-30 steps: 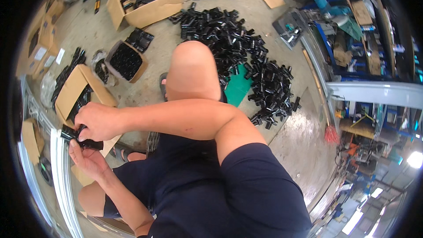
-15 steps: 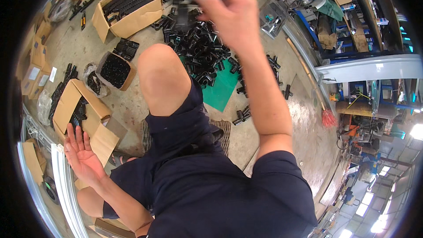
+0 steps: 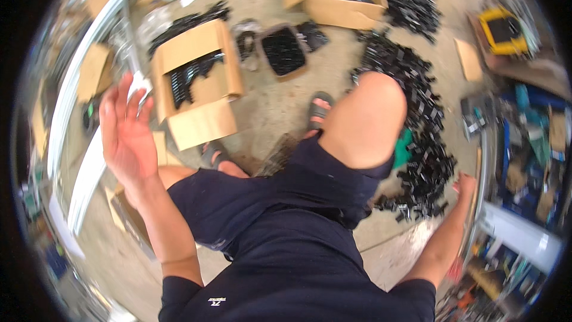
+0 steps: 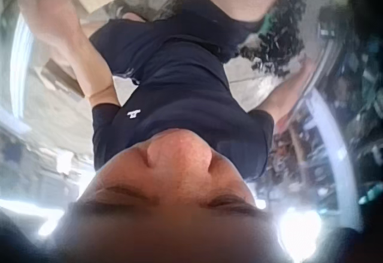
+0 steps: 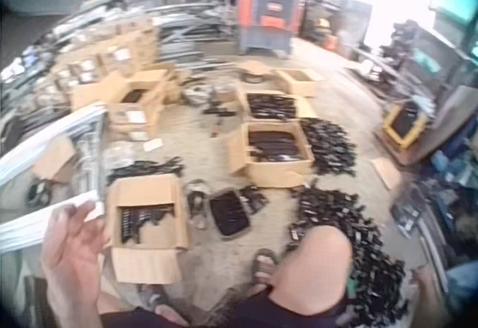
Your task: The person sits on the floor and repeatedly picks up small black plastic components from a cardboard box. They manipulate the parts by hand, snapping them together into small assemblies, and then place the finished units into a separate pile on the floor.
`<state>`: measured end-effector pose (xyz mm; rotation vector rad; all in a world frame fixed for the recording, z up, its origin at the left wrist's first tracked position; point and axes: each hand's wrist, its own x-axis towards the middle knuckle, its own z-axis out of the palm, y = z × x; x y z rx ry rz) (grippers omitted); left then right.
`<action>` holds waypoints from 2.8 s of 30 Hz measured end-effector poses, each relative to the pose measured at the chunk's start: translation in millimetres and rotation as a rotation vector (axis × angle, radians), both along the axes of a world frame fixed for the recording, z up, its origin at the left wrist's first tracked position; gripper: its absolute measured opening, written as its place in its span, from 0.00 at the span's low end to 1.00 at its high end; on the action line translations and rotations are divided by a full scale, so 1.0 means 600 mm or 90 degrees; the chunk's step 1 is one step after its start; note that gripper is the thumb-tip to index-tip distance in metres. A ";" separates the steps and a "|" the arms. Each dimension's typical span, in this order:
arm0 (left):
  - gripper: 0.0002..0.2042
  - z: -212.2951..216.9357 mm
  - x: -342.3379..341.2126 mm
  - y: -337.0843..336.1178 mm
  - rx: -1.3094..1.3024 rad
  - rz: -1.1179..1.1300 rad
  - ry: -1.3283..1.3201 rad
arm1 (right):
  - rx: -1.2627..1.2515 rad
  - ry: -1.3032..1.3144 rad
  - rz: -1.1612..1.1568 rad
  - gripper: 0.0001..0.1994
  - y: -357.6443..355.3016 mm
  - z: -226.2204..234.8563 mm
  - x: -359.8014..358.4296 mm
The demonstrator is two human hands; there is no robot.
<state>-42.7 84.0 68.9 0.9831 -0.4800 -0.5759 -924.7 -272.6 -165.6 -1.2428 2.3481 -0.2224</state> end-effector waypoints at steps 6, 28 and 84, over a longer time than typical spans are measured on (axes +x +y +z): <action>0.18 0.049 0.134 -0.048 -0.023 0.219 -0.090 | -0.055 -0.079 0.427 0.15 -0.162 0.198 0.456; 0.51 0.021 0.336 0.027 0.084 0.154 0.156 | 0.147 -0.110 1.082 0.19 0.433 -0.155 1.710; 0.37 -0.648 -0.027 0.901 1.172 0.445 0.568 | 0.347 -0.951 0.605 0.25 0.045 0.243 1.297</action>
